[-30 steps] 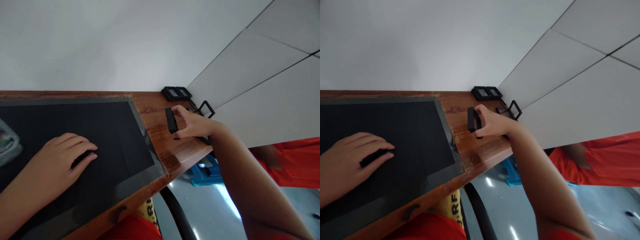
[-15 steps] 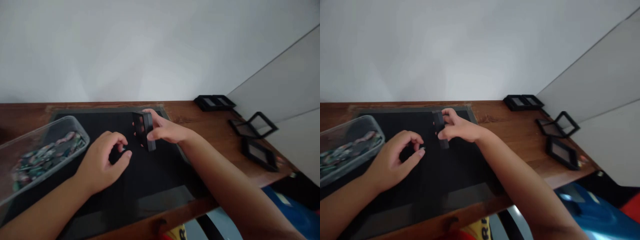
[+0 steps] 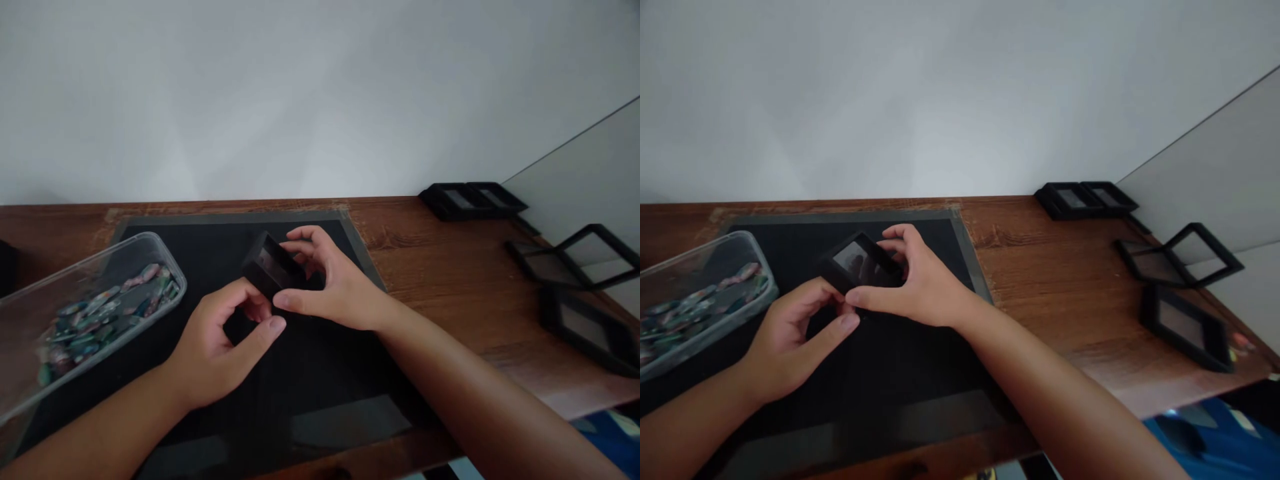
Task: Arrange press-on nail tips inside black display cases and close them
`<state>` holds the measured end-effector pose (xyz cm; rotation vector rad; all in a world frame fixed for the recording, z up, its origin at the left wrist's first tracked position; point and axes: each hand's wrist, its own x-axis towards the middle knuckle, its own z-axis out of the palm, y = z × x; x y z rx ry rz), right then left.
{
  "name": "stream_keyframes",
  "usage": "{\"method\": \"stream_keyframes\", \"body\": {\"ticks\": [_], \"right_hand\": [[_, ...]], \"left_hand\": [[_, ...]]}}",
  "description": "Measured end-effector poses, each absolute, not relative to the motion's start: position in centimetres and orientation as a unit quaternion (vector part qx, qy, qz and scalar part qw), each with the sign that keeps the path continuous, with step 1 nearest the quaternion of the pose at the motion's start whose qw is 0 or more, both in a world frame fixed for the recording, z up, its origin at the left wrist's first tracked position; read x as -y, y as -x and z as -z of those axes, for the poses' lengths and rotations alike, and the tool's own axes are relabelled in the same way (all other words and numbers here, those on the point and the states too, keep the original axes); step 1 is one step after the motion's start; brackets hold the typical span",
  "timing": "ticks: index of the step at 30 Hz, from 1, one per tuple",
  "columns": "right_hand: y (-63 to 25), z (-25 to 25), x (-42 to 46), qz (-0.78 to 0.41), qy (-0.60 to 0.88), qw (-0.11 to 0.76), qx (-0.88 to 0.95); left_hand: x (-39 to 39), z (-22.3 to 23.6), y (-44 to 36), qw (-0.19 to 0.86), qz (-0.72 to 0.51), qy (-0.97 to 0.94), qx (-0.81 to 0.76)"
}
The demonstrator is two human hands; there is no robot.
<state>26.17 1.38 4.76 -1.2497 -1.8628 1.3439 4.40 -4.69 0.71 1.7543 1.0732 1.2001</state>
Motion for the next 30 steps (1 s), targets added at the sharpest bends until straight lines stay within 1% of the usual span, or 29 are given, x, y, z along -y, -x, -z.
{"method": "stream_keyframes", "body": {"ticks": [3, 7, 10, 12, 15, 17, 19, 21, 24, 26, 28, 30], "right_hand": [[-25.8, -4.3, -1.0, -0.487, 0.464, 0.264, 0.691], [-25.7, -3.9, -0.5, -0.489, 0.423, 0.285, 0.708], [-26.1, -4.0, -0.5, -0.451, 0.385, 0.299, 0.747], [-26.3, -4.2, -0.6, -0.425, 0.368, 0.294, 0.773], [-26.3, -4.2, -0.7, -0.407, 0.362, 0.286, 0.788], [-26.1, -4.0, -0.6, -0.392, 0.371, 0.3, 0.786], [-25.9, -3.7, -0.5, -0.353, 0.39, 0.327, 0.785], [-25.8, -3.5, -0.4, -0.281, 0.41, 0.347, 0.795], [-26.1, -3.6, -0.3, -0.151, 0.42, 0.337, 0.829], [-26.4, -3.7, -0.4, -0.11, 0.411, 0.329, 0.843], [-26.5, -3.6, -0.5, -0.122, 0.405, 0.353, 0.834], [-26.6, -3.3, -0.8, -0.175, 0.406, 0.4, 0.803]], "left_hand": [[4.6, -0.4, -4.4, 0.404, -0.476, -0.653, -0.428], [4.4, -0.4, -4.6, 0.437, -0.491, -0.614, -0.438], [4.3, -0.7, -4.7, 0.461, -0.501, -0.585, -0.44], [4.3, -1.0, -4.9, 0.475, -0.506, -0.567, -0.444], [4.3, -1.4, -5.0, 0.488, -0.514, -0.545, -0.447], [4.3, -1.5, -5.1, 0.495, -0.521, -0.533, -0.447], [4.3, -1.7, -5.1, 0.499, -0.53, -0.521, -0.445], [4.2, -1.9, -5.2, 0.501, -0.54, -0.509, -0.445], [4.1, -2.1, -5.3, 0.5, -0.548, -0.495, -0.453], [4.1, -2.0, -5.2, 0.5, -0.548, -0.488, -0.46], [4.0, -2.0, -5.2, 0.505, -0.546, -0.481, -0.464], [4.0, -1.8, -5.1, 0.51, -0.547, -0.476, -0.463]]}}
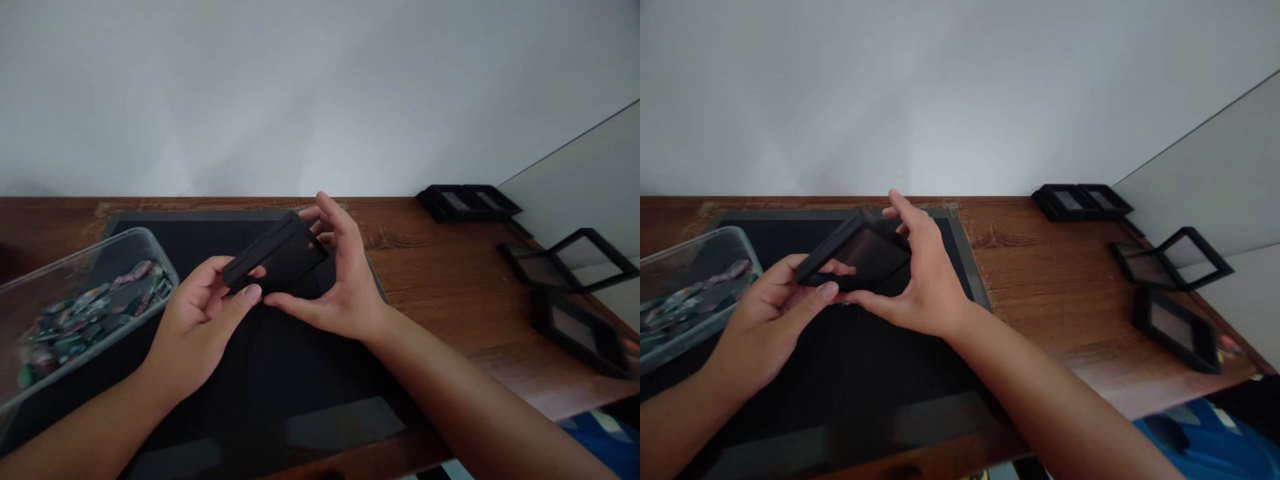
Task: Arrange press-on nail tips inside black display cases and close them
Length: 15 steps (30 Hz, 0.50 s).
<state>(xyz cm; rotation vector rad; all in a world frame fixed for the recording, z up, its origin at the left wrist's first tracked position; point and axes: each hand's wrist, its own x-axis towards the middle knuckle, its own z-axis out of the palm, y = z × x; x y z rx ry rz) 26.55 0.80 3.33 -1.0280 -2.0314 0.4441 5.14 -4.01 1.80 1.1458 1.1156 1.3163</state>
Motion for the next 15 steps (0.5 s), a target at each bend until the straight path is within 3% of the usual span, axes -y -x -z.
{"method": "stream_keyframes", "body": {"ticks": [3, 5, 11, 15], "right_hand": [[-26.4, -3.1, -1.1, -0.285, 0.386, 0.444, 0.757], [-26.2, -3.2, -1.1, -0.295, 0.337, 0.464, 0.764], [-25.9, -4.1, -0.4, -0.052, 0.278, 0.505, 0.816], [-26.2, -4.0, -0.6, 0.029, 0.28, 0.499, 0.82]], "left_hand": [[4.2, -1.5, -5.1, 0.513, -0.55, -0.469, -0.462], [4.3, -1.2, -5.1, 0.512, -0.556, -0.461, -0.466], [4.0, -0.9, -4.7, 0.505, -0.573, -0.43, -0.482], [4.5, -1.5, -4.7, 0.533, -0.537, -0.453, -0.471]]}}
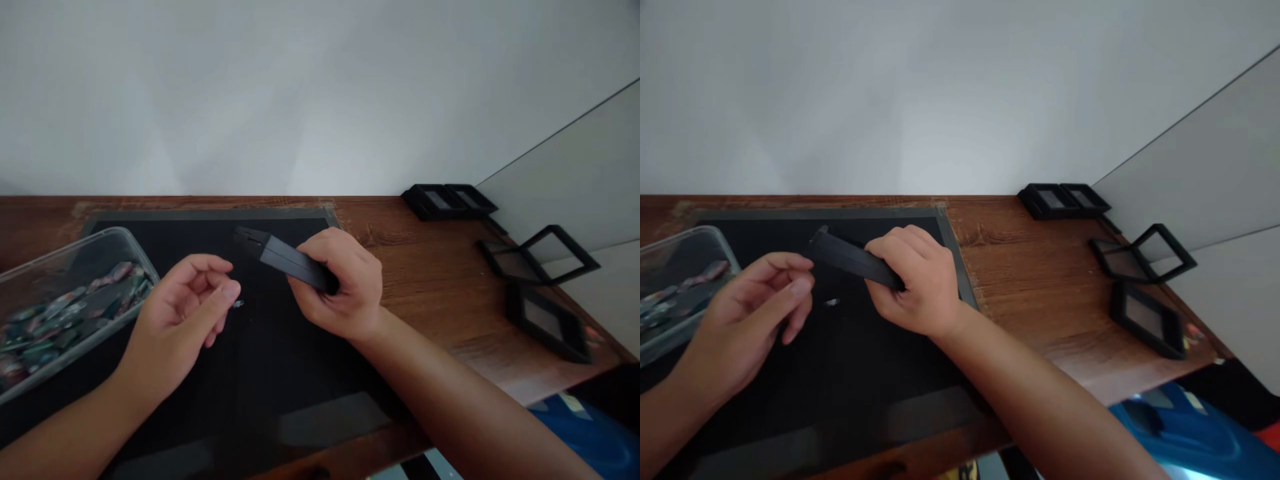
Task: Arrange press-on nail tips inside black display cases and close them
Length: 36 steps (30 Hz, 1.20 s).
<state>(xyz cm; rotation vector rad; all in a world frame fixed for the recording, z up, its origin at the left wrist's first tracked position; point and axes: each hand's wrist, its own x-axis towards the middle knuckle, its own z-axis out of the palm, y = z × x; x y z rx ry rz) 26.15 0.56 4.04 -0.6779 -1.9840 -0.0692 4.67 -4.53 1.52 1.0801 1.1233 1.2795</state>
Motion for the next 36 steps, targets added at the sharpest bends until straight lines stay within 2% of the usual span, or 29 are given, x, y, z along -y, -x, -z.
{"method": "stream_keyframes", "body": {"ticks": [5, 13, 19, 24, 28, 31, 34, 36], "right_hand": [[-26.3, -3.6, -1.1, 0.062, 0.259, 0.495, 0.827], [-26.2, -2.9, -1.4, 0.027, 0.247, 0.484, 0.839], [-26.3, -2.2, -1.7, 0.012, 0.193, 0.46, 0.867], [-26.8, -2.3, -2.0, -0.033, 0.238, 0.476, 0.846], [-27.0, -1.9, -2.1, -0.187, 0.322, 0.479, 0.795], [-27.0, -2.1, -2.2, -0.38, 0.377, 0.48, 0.695], [-26.9, -2.7, -2.1, -0.641, 0.318, 0.406, 0.569], [-26.9, -3.0, -1.9, -0.737, 0.254, 0.348, 0.521]], "left_hand": [[5.4, -2.0, -5.0, 0.58, -0.506, -0.466, -0.437], [4.7, -1.5, -4.5, 0.66, -0.478, -0.446, -0.371], [4.8, -1.7, -4.7, 0.644, -0.495, -0.443, -0.38], [4.9, -1.8, -4.9, 0.579, -0.514, -0.501, -0.388], [5.1, -1.5, -4.3, 0.465, -0.513, -0.622, -0.367], [4.9, -1.1, -3.7, 0.32, -0.491, -0.754, -0.298], [5.0, -0.7, -3.3, 0.197, -0.462, -0.826, -0.255], [5.1, -0.5, -3.4, 0.186, -0.459, -0.83, -0.256]]}}
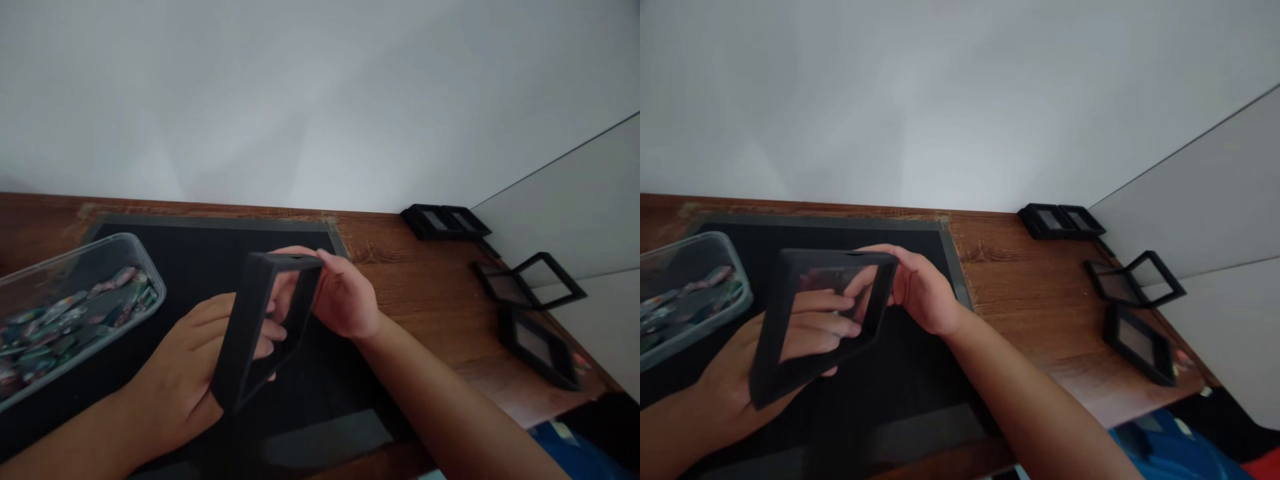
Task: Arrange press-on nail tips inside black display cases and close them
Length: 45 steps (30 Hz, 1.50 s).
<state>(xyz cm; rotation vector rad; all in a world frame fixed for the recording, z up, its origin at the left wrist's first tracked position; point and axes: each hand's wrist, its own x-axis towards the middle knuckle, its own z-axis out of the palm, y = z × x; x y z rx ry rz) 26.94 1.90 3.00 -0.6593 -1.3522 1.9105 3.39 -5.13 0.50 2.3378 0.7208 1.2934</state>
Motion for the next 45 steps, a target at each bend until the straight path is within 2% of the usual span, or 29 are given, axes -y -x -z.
{"method": "stream_keyframes", "body": {"ticks": [2, 4, 7, 9, 11, 13, 17, 20, 32, 45], "right_hand": [[-26.9, -3.0, -1.7, -0.739, 0.223, 0.346, 0.534], [-26.9, -2.8, -1.7, -0.68, 0.223, 0.393, 0.578], [-26.6, -2.6, -1.6, -0.547, 0.237, 0.505, 0.624], [-26.4, -2.7, -1.6, -0.436, 0.259, 0.586, 0.632], [-26.3, -2.9, -1.5, -0.304, 0.295, 0.632, 0.648], [-26.5, -3.2, -1.2, -0.177, 0.298, 0.629, 0.696], [-27.1, -3.4, -0.5, -0.048, 0.218, 0.51, 0.831], [-27.3, -3.3, -0.1, -0.028, 0.188, 0.462, 0.866], [-27.0, -2.7, -0.4, -0.02, 0.176, 0.414, 0.893], [-26.8, -3.9, -0.1, 0.012, 0.165, 0.353, 0.921]], "left_hand": [[5.3, -0.5, -3.6, 0.198, -0.469, -0.815, -0.277], [5.5, -0.6, -3.8, 0.236, -0.476, -0.787, -0.315], [5.5, -0.9, -3.8, 0.277, -0.481, -0.727, -0.404], [5.5, -1.2, -3.8, 0.264, -0.483, -0.683, -0.481], [5.7, -1.5, -3.9, 0.256, -0.475, -0.665, -0.516], [6.1, -1.7, -4.2, 0.286, -0.459, -0.684, -0.49], [7.2, -2.2, -5.1, 0.379, -0.456, -0.66, -0.461], [7.3, -2.6, -5.5, 0.426, -0.465, -0.611, -0.479], [5.7, -2.6, -5.7, 0.637, -0.483, -0.356, -0.484], [5.6, -2.8, -6.4, 0.634, -0.491, -0.349, -0.485]]}}
